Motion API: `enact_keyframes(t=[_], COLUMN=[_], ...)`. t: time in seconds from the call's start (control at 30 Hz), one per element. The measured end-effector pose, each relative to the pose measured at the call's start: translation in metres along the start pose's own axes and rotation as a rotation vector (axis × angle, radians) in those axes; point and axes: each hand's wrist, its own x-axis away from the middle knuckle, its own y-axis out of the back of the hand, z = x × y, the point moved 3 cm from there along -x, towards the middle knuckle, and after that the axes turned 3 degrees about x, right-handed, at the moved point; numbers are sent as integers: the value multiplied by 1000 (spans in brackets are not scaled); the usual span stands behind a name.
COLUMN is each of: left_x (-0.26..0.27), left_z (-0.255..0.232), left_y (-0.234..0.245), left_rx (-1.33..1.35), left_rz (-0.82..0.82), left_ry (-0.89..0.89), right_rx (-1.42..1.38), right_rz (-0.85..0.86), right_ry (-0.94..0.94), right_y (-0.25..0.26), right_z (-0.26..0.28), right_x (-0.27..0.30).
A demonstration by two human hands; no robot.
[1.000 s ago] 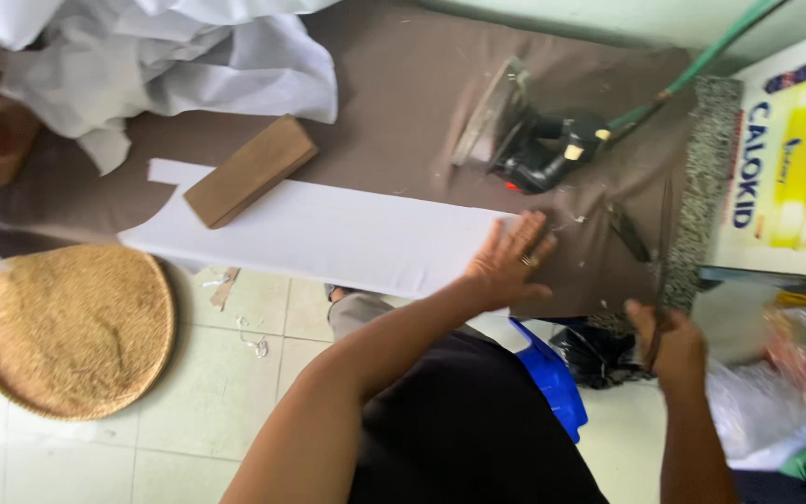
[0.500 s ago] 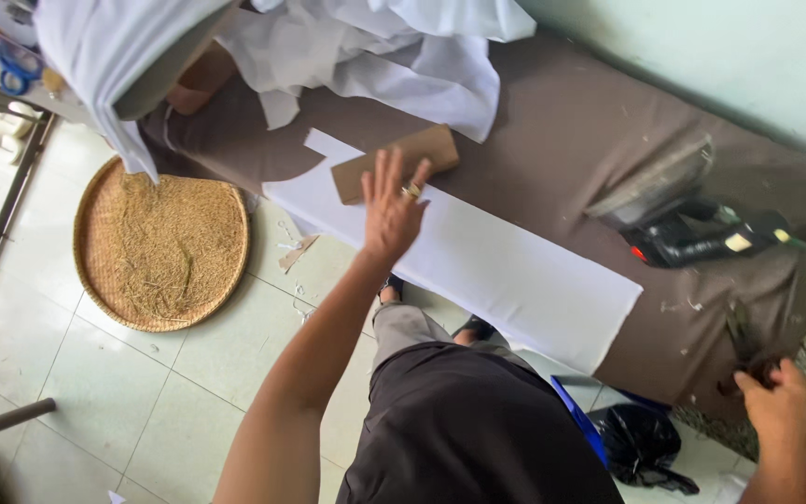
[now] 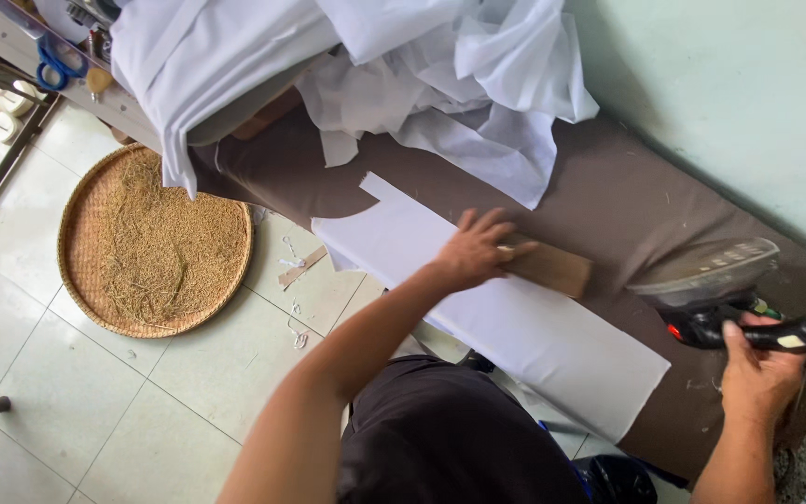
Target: The person irons pieces of white fabric on a table, uses a wooden block to press down on the fabric after ironing, and cuts the fabric with scissors.
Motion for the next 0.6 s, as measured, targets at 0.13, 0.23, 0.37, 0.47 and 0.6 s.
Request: enact_keyframes(t=[0.13, 0.23, 0.37, 0.47, 0.6], left_x=[-78, -115, -128, -116, -32], left_z=[-36, -61, -81, -74, -4], left_y=[20, 29, 51, 37, 58], left_rx=[-39, 1, -55, 45, 1118], left_rz=[328, 493, 640, 330, 91], left_ry=[-8, 5, -7, -28, 882], right_rx=[245, 345, 472, 412, 193], right_rz=[-158, -307, -491, -476, -363], right_ry=[206, 269, 245, 250, 60], right_y=[3, 1, -8, -12, -5], right_z=[-27, -42, -31, -23, -23], right_x=[-24, -38, -42, -39, -12])
